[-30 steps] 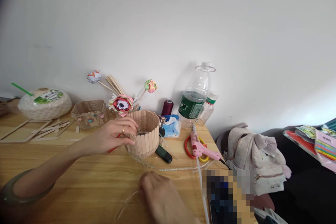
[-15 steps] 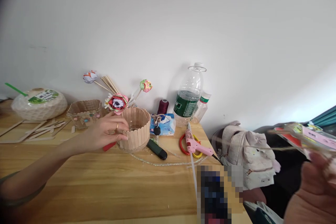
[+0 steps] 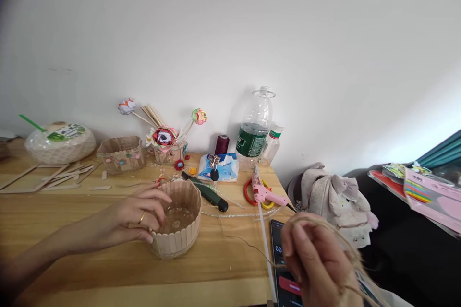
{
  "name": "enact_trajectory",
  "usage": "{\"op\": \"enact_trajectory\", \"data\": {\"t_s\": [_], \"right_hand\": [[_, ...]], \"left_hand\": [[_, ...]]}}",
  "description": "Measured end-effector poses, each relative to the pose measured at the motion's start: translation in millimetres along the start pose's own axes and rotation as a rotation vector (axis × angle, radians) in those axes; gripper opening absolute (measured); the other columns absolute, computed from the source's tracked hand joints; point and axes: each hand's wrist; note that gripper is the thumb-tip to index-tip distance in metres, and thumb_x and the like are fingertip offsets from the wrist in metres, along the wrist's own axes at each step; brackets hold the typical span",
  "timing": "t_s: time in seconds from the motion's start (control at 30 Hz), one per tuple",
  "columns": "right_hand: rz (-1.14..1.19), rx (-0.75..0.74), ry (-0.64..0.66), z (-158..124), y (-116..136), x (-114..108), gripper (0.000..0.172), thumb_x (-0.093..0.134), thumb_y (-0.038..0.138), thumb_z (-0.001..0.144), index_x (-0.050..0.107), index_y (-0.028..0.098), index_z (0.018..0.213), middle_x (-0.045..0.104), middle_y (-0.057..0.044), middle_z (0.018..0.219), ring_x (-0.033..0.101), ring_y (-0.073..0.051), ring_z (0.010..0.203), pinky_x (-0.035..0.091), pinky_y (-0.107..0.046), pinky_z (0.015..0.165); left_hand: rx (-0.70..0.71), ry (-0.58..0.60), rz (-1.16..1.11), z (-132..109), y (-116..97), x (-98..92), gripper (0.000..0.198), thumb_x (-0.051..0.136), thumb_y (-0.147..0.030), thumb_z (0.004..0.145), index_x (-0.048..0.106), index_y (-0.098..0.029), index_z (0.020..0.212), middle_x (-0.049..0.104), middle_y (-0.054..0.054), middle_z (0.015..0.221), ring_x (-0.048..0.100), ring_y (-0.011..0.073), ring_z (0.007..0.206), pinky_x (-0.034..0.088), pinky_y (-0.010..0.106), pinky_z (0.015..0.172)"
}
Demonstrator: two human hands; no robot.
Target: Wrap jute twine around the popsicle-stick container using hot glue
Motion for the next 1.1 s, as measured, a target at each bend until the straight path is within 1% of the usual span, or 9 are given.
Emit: {"op": "enact_trajectory", "data": {"t_s": [0.2, 0.37, 0.43, 0.5, 0.57, 0.67, 0.77, 0.87, 1.1], "right_hand": [[-0.505, -0.203, 0.241, -7.4, 2.9, 32.6, 0.022, 0.049, 0.036, 0.087, 0.055, 0.021, 0.072, 0.061, -0.001, 0.069, 0.060, -0.015, 0.065, 0.048, -0.021, 0.056], [-0.709, -0.616, 0.212, -3.5, 21.1, 73.8, 0.013, 0.044, 0.023, 0.091, 0.054, 0.022, 0.083, 0.063, 0.002, 0.067, 0.060, -0.011, 0.057, 0.044, -0.019, 0.054], [-0.717, -0.836, 0.201, 1.1, 34.4, 93.6, 0.014, 0.043, 0.019, 0.092, 0.054, 0.021, 0.084, 0.064, 0.002, 0.067, 0.060, -0.010, 0.059, 0.042, -0.018, 0.057], [-0.735, -1.005, 0.182, 8.8, 44.6, 106.4, 0.013, 0.043, 0.019, 0.094, 0.054, 0.019, 0.087, 0.064, 0.001, 0.067, 0.059, -0.009, 0.058, 0.040, -0.019, 0.056], [-0.774, -1.141, 0.145, 21.0, 48.0, 108.4, 0.012, 0.045, 0.020, 0.094, 0.055, 0.018, 0.088, 0.063, 0.001, 0.064, 0.057, -0.009, 0.055, 0.038, -0.019, 0.053], [-0.872, -1.265, 0.092, 49.0, 38.5, 91.7, 0.015, 0.044, 0.022, 0.094, 0.056, 0.017, 0.086, 0.062, 0.001, 0.061, 0.057, -0.009, 0.054, 0.036, -0.019, 0.052], [-1.104, -1.221, 0.106, 84.7, 17.0, 65.0, 0.027, 0.038, 0.029, 0.096, 0.059, 0.017, 0.083, 0.065, -0.001, 0.064, 0.059, -0.010, 0.058, 0.033, -0.021, 0.050], [-1.382, -0.894, 0.136, 116.0, -5.2, 47.4, 0.039, 0.029, 0.035, 0.097, 0.059, 0.018, 0.078, 0.067, -0.004, 0.069, 0.060, -0.014, 0.060, 0.026, -0.024, 0.047], [-1.457, -0.631, 0.064, 151.1, -29.6, 43.1, 0.026, 0.036, 0.027, 0.092, 0.059, 0.019, 0.084, 0.069, -0.005, 0.072, 0.060, -0.017, 0.057, 0.017, -0.024, 0.045]], "left_hand": [[-0.089, -0.063, -0.088, -19.7, -11.6, -5.7, 0.043, 0.061, -0.010, 0.079, 0.057, -0.030, 0.117, 0.051, 0.005, 0.133, 0.028, 0.0277, 0.134, 0.018, 0.050, 0.111], [-0.254, -0.394, -0.582, 4.4, -43.2, -14.0, 0.024, 0.048, -0.025, 0.090, 0.058, -0.025, 0.112, 0.059, 0.005, 0.123, 0.049, 0.0216, 0.120, 0.036, 0.040, 0.103], [-0.256, -0.385, -0.829, 22.3, -54.8, -15.8, 0.033, 0.056, -0.029, 0.085, 0.054, -0.022, 0.117, 0.059, 0.007, 0.123, 0.054, 0.0207, 0.115, 0.042, 0.036, 0.097], [-0.221, -0.268, -0.992, 36.3, -62.5, -18.5, 0.035, 0.064, -0.029, 0.079, 0.057, -0.020, 0.112, 0.068, 0.005, 0.102, 0.062, 0.0187, 0.098, 0.047, 0.031, 0.086], [-0.212, -0.191, -0.986, 40.9, -64.7, -24.0, 0.018, 0.061, -0.030, 0.081, 0.064, -0.016, 0.091, 0.065, -0.002, 0.061, 0.060, 0.0122, 0.061, 0.048, 0.025, 0.067], [-0.246, -0.349, -0.925, 27.2, -57.4, -39.4, 0.028, 0.050, -0.034, 0.090, 0.066, -0.015, 0.077, 0.037, -0.010, 0.036, 0.029, 0.0055, 0.035, 0.033, 0.017, 0.045], [-0.193, -0.657, -0.986, -0.3, -41.2, -61.0, 0.030, 0.045, -0.029, 0.093, 0.062, -0.015, 0.073, 0.027, -0.010, 0.036, 0.017, 0.0060, 0.037, 0.022, 0.015, 0.039], [-0.184, -0.917, -0.998, -25.8, -23.5, -80.7, 0.032, 0.035, -0.017, 0.095, 0.060, -0.015, 0.075, 0.026, -0.008, 0.039, 0.016, 0.0081, 0.040, 0.021, 0.015, 0.039], [-0.250, -1.160, -0.974, -62.3, 9.4, -96.2, 0.039, 0.027, -0.017, 0.098, 0.056, -0.014, 0.073, 0.030, -0.007, 0.039, 0.017, 0.0077, 0.038, 0.018, 0.017, 0.037]]}}
Point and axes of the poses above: each hand's wrist, its own z-axis towards the middle knuckle, its own x-axis out of the palm, y = z × x
